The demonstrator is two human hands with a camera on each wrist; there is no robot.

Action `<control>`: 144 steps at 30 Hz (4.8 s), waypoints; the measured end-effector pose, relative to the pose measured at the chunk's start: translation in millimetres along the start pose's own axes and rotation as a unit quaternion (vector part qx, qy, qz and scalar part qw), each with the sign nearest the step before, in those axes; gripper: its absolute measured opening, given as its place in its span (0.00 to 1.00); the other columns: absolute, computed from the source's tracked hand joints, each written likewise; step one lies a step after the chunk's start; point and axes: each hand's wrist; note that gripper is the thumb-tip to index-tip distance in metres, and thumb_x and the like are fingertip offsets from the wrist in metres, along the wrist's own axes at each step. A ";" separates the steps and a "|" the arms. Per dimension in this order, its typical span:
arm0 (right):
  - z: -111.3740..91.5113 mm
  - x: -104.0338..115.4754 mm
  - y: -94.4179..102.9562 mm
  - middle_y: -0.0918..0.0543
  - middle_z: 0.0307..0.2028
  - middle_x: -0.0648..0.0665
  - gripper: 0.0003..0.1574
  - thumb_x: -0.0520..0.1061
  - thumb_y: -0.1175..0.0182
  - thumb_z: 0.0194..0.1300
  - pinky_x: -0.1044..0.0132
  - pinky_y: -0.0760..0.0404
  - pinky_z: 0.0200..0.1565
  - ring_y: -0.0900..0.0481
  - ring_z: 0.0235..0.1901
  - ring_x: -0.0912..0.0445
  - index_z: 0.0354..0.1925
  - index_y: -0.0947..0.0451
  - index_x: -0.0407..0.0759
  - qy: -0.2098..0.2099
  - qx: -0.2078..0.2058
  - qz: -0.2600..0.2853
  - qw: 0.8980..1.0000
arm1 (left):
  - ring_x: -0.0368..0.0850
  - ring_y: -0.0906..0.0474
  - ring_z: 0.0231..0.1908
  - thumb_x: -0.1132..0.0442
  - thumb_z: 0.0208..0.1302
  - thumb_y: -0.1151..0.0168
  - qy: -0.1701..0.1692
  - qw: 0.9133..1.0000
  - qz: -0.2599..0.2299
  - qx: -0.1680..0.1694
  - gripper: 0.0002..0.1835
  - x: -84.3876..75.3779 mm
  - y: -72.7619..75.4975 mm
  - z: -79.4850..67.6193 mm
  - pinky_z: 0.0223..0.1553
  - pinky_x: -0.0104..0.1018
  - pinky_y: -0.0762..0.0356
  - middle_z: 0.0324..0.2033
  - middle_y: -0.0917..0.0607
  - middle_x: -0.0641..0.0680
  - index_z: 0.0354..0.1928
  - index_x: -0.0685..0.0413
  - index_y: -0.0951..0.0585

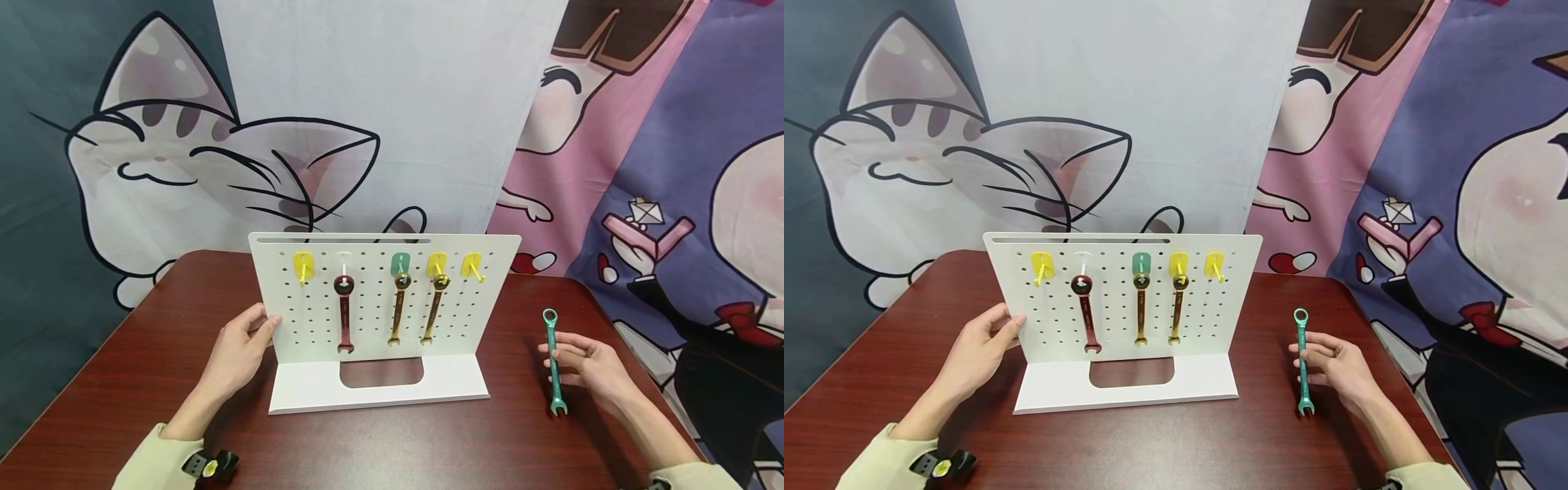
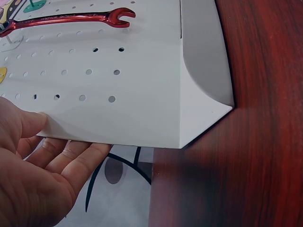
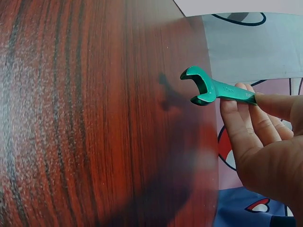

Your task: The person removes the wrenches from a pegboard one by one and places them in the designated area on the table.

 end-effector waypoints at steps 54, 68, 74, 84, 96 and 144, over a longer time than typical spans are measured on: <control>0.1 -12.7 30.0 0.07 0.44 0.57 0.19 0.44 0.36 0.77 0.59 0.10 0.43 0.11 0.42 0.60 0.63 0.20 0.43 -0.075 -0.046 -0.077 0.993 | 0.44 0.21 0.34 0.60 0.82 0.44 -0.008 1.000 0.009 -0.008 0.10 1.0 0.2 0.5 0.35 0.30 0.26 0.46 0.09 0.60 0.53 0.58 0.18; -1.3 -16.9 44.3 0.08 0.42 0.59 0.34 0.44 0.37 0.77 0.59 0.10 0.43 0.11 0.41 0.61 0.72 0.32 0.27 -0.100 -0.059 -0.095 0.989 | 0.50 0.13 0.48 0.60 0.83 0.45 -0.006 1.000 0.007 -0.002 0.12 0.0 1.1 -1.0 0.41 0.27 0.20 0.53 0.10 0.63 0.57 0.59 0.18; -1.6 -18.9 51.7 0.08 0.42 0.59 0.31 0.42 0.38 0.77 0.59 0.10 0.42 0.12 0.41 0.61 0.71 0.31 0.29 -0.103 -0.057 -0.092 0.989 | 0.45 0.15 0.42 0.61 0.82 0.44 -0.007 1.000 0.008 -0.004 0.11 -0.7 1.1 -0.4 0.40 0.27 0.21 0.52 0.10 0.63 0.55 0.58 0.18; 0.0 -23.8 58.3 0.08 0.42 0.59 0.27 0.41 0.38 0.77 0.59 0.10 0.42 0.12 0.40 0.61 0.69 0.26 0.33 -0.116 -0.051 -0.080 0.989 | 0.43 0.18 0.38 0.58 0.82 0.44 -0.001 1.000 0.002 -0.003 0.11 -0.4 0.0 -0.3 0.38 0.29 0.24 0.51 0.09 0.60 0.54 0.56 0.17; -1.0 -24.3 64.1 0.07 0.42 0.57 0.21 0.41 0.38 0.77 0.58 0.10 0.43 0.12 0.40 0.59 0.65 0.21 0.38 -0.125 -0.034 -0.072 0.989 | 0.39 0.28 0.28 0.56 0.82 0.44 0.013 1.000 0.007 -0.001 0.11 -0.9 -0.2 -0.9 0.30 0.32 0.33 0.39 0.11 0.56 0.55 0.54 0.18; 11.7 -26.4 73.4 0.08 0.40 0.55 0.20 0.39 0.35 0.73 0.57 0.10 0.42 0.12 0.39 0.62 0.60 0.19 0.32 -0.133 -0.041 -0.117 0.983 | 0.40 0.27 0.32 0.58 0.82 0.43 0.005 1.000 0.015 -0.010 0.09 -1.2 -0.1 -1.4 0.33 0.31 0.30 0.42 0.11 0.56 0.48 0.55 0.18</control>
Point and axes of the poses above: each hand's wrist, its own z-axis towards the middle knuckle, its own y-axis out of the back of the hand, x = y × z
